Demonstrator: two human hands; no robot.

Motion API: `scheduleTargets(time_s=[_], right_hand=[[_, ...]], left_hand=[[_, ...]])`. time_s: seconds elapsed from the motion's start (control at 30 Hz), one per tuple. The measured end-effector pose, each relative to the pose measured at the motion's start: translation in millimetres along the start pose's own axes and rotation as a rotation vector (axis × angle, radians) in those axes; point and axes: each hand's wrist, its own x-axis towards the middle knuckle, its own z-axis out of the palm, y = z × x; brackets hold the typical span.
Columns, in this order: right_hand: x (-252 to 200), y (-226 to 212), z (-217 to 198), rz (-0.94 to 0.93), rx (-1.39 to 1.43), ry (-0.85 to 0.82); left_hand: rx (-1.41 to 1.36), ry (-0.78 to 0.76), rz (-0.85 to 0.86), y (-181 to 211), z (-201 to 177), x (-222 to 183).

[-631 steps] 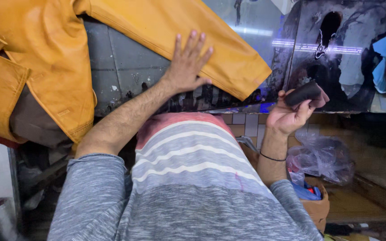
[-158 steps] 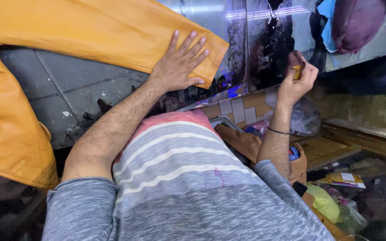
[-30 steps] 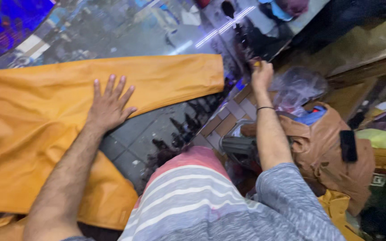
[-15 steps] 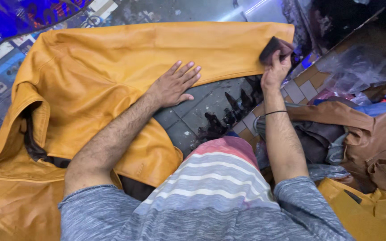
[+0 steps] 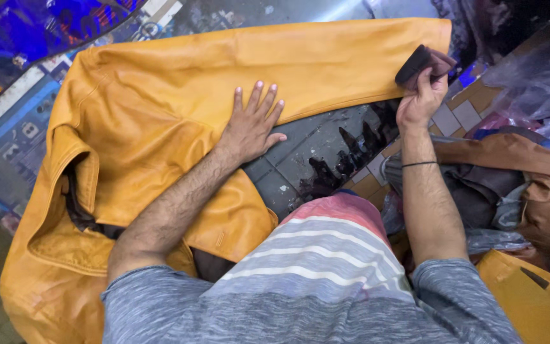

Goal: The person scrubs a mustard-yellow leather jacket with a small abrasive block, working over the sleeves, shoulders, and body. They repeatedly rub the surface, reposition the jacket, and continue scrubbing different sections throughout the clip.

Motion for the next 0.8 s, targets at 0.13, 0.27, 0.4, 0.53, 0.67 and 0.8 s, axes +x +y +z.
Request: scheduleTargets(time_s=[0.13,0.27,0.4,0.53,0.67,0.8], right_hand=[[-33,-31,14,-0.055,-0.026,0.137],[-46,-38,35,0.004,-0.016,0.184],[-28,-18,34,-0.017,0.065,0.152],[-2,-4,11,-0.069,0.056,0.173],[-3,-7,4,0.067,0.1,0.209],[-37,-18,19,0.016,-0.143,0.23]], left_hand=[[-0.081,-0.198,-0.01,-6,-19,28],[-0.115,0.18,0.096,-14,-25,81],[-0.127,0.478,0.057,-18,-17,150],[-0.284,0.474,-0.032,-19,0,196],[-0.437,0.56,-0.014,-25,19,199],[-0.473,0.626,0.01,-24,33,197]])
